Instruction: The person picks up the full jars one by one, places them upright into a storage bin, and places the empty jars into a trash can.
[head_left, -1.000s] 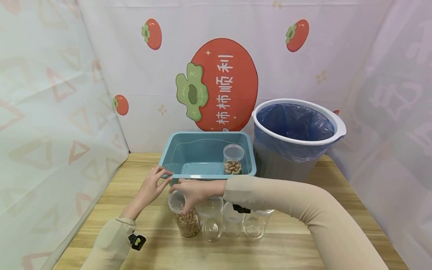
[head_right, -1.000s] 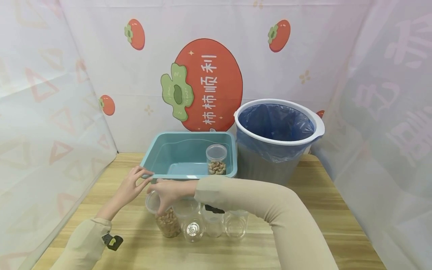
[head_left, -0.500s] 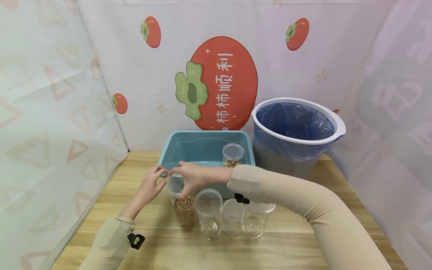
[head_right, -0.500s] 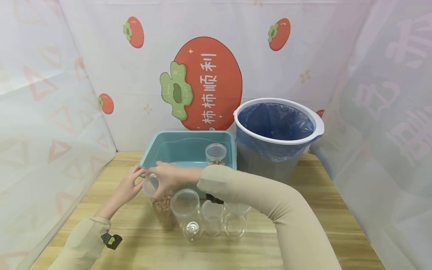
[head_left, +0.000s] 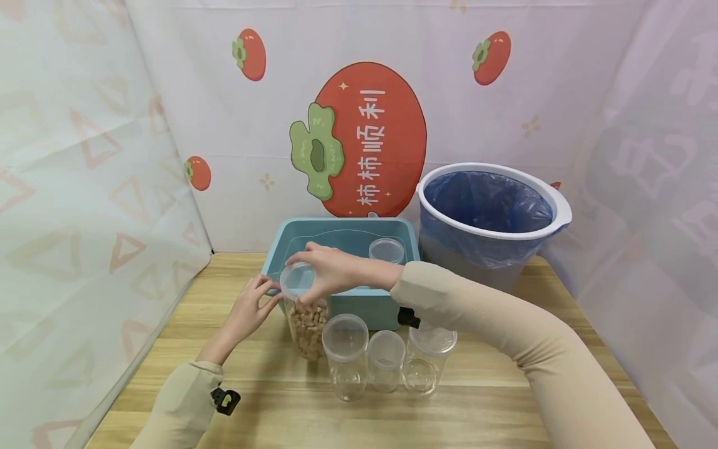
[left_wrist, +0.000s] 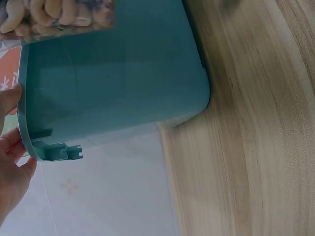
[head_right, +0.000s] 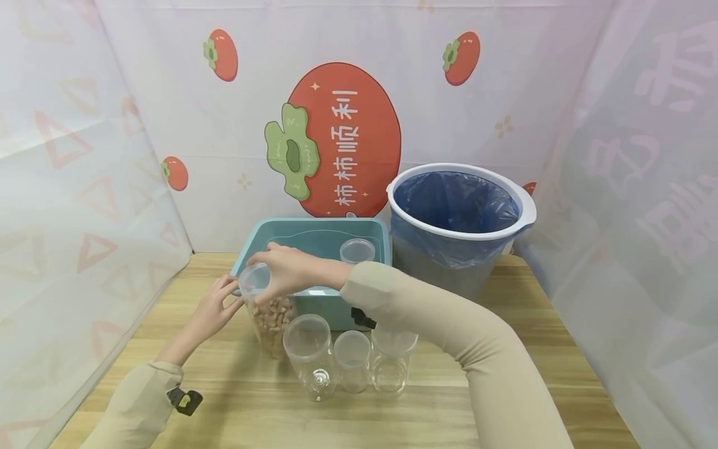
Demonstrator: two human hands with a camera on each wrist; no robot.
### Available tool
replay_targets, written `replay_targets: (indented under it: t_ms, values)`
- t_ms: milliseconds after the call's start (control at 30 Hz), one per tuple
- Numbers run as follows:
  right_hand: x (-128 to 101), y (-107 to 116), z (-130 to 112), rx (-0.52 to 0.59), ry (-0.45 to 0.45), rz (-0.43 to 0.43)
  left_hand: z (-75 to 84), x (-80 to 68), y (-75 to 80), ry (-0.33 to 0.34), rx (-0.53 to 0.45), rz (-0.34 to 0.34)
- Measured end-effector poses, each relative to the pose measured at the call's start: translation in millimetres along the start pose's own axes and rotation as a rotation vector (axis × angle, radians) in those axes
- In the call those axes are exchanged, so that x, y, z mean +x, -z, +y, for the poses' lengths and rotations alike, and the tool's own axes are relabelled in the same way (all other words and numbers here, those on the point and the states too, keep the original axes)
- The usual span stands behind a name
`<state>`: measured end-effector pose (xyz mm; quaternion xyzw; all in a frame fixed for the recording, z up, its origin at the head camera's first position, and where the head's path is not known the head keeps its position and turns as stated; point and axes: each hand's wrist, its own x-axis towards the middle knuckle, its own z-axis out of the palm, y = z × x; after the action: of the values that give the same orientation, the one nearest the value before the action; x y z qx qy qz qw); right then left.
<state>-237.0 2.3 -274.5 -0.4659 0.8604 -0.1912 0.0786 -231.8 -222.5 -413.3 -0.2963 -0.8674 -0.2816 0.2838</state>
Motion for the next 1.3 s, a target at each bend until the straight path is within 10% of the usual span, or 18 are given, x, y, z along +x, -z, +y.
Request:
replay_targets:
  t_ms: [1300]
  values:
    - [-9.1,88.1,6.9,0.019,-0.130,0.284,0.7,0.8,-0.8,0.017,-0.024,0.012]
